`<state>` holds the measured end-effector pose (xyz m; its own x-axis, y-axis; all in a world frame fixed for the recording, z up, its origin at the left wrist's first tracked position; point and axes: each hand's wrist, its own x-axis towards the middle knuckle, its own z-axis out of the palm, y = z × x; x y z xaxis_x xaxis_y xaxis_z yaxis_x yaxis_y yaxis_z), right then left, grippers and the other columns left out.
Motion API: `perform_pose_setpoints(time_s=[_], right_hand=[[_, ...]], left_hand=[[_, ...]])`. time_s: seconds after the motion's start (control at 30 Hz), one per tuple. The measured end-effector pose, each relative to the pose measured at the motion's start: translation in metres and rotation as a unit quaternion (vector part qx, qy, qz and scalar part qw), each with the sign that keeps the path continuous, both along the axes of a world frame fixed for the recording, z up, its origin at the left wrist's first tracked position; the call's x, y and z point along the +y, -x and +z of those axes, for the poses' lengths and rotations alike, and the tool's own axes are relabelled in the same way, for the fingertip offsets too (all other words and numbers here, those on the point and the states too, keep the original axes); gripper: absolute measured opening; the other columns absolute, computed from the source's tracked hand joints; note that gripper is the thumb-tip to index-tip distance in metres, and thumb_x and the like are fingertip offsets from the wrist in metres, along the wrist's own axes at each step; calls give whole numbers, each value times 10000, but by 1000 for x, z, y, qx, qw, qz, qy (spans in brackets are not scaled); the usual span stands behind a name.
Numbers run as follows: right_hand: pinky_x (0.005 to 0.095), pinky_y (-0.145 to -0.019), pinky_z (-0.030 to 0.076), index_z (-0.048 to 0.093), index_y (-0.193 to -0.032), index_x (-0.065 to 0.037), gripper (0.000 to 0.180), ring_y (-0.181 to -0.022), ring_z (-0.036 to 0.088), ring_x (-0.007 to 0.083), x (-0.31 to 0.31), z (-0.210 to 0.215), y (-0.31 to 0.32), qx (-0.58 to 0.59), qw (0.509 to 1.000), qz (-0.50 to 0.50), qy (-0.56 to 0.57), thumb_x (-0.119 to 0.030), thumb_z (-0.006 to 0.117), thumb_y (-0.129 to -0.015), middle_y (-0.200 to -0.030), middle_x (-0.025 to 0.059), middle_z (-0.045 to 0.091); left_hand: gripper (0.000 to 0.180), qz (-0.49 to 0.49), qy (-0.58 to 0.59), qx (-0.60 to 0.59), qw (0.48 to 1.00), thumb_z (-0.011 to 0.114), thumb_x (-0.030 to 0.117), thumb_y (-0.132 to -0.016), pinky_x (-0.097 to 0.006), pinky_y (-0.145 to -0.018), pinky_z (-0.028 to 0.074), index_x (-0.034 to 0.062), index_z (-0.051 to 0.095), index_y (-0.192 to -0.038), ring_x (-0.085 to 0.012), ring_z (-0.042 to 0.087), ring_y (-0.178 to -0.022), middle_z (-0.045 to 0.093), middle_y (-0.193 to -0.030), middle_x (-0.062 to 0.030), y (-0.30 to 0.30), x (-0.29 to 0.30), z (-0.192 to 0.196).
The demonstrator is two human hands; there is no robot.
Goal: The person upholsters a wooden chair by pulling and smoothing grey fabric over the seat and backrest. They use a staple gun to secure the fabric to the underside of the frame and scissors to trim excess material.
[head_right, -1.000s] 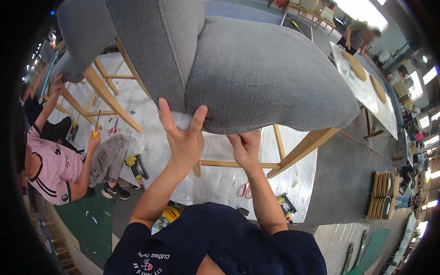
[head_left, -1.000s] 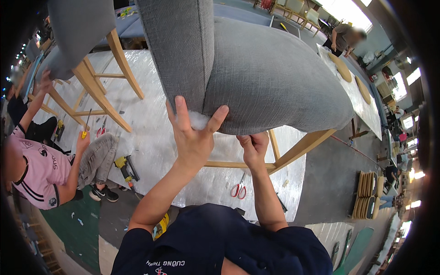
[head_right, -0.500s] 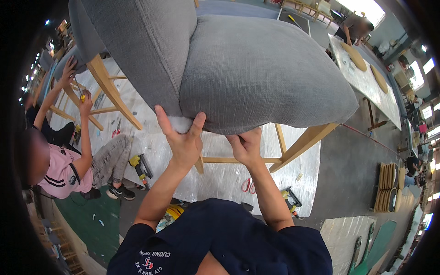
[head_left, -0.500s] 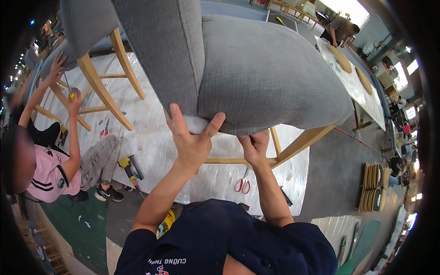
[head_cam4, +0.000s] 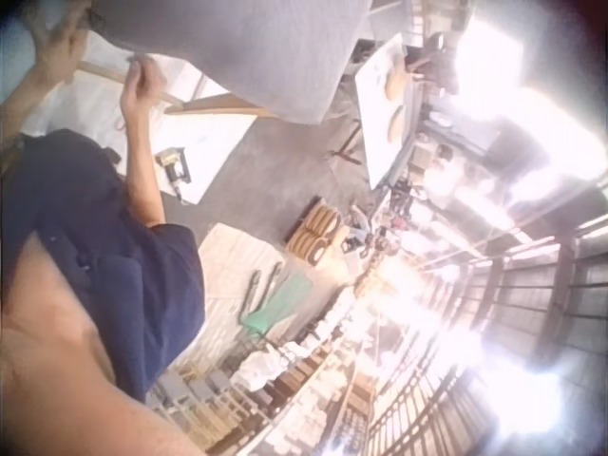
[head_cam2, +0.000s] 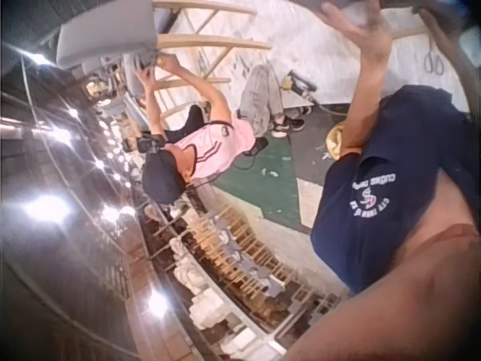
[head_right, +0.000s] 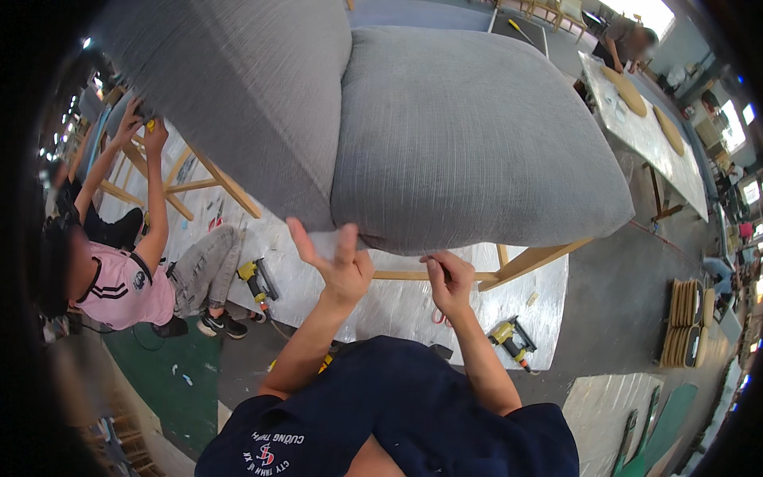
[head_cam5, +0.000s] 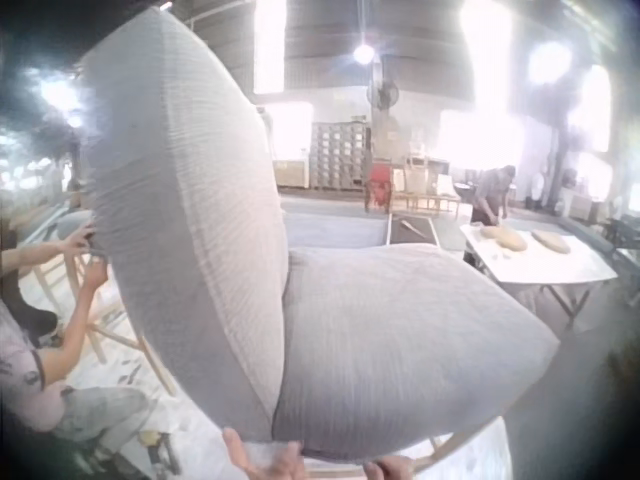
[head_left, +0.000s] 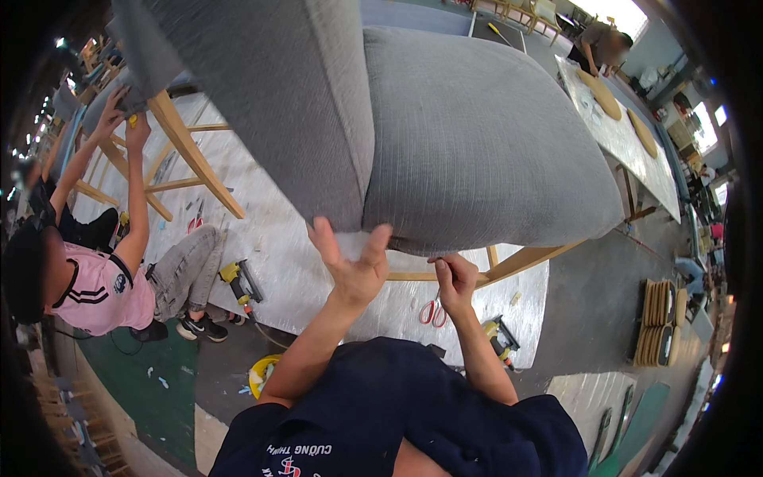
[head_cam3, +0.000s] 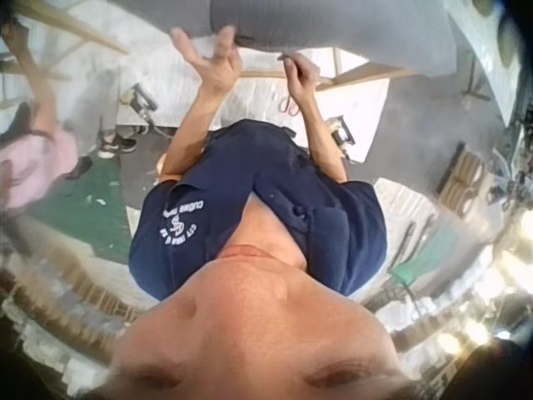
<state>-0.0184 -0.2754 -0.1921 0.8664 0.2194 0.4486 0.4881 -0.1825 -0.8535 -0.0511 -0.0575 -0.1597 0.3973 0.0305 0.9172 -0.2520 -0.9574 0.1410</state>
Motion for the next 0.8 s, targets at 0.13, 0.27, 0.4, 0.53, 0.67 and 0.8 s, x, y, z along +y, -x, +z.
perform_pose_setpoints(time_s=[0.13,0.27,0.4,0.53,0.67,0.8], right_hand=[[270,-514,381,735,-974,18,126,-562,542,78,-44,-35,46,159,986,-29,47,-66,649,-1013,-627,24,592],[319,-550,460,743,-1005,-4,151,-563,608,132,-84,-83,77,214,963,-34,162,-102,629,-1009,-647,63,651],[397,-623,530,758,-1077,-54,227,-568,662,225,-156,-228,120,261,930,-47,256,-152,593,-958,-705,125,715],[368,-662,601,749,-1141,-84,289,-661,756,203,-215,-249,135,443,844,1,302,-137,541,-947,-787,94,776],[446,-701,609,747,-1180,-111,323,-718,777,273,-289,-266,123,446,857,-56,251,-133,566,-913,-800,118,773],[504,-861,553,613,-1393,-55,455,-964,701,417,-299,-250,83,150,828,-341,420,-130,630,-944,-1122,199,744]], left_hand=[[950,24,34,-56,998,752,236,-955,-744,-1202,87,255,185,-1716,-552,-26,-1587,-118,-1709,-347,9,-21,-31],[1013,56,-14,-34,998,679,258,-988,-721,-1185,-142,122,-9,-1719,-531,-217,-1570,-191,-1710,-340,37,-39,-35],[908,-15,-15,63,998,539,148,-1040,-630,-1249,-112,-8,-82,-1683,-497,-220,-1581,-148,-1733,-313,71,-21,-42],[797,-86,225,113,964,487,156,-1074,-536,-1301,172,-104,13,-1659,-480,149,-1610,45,-1745,-319,164,14,-52],[756,111,187,572,791,541,204,-1063,-482,-1271,278,-31,164,-1675,-442,273,-1586,173,-1740,-277,286,78,-111],[722,67,139,681,716,576,200,-1056,-469,-1279,250,31,243,-1675,-434,261,-1591,237,-1734,-242,310,83,-104]])
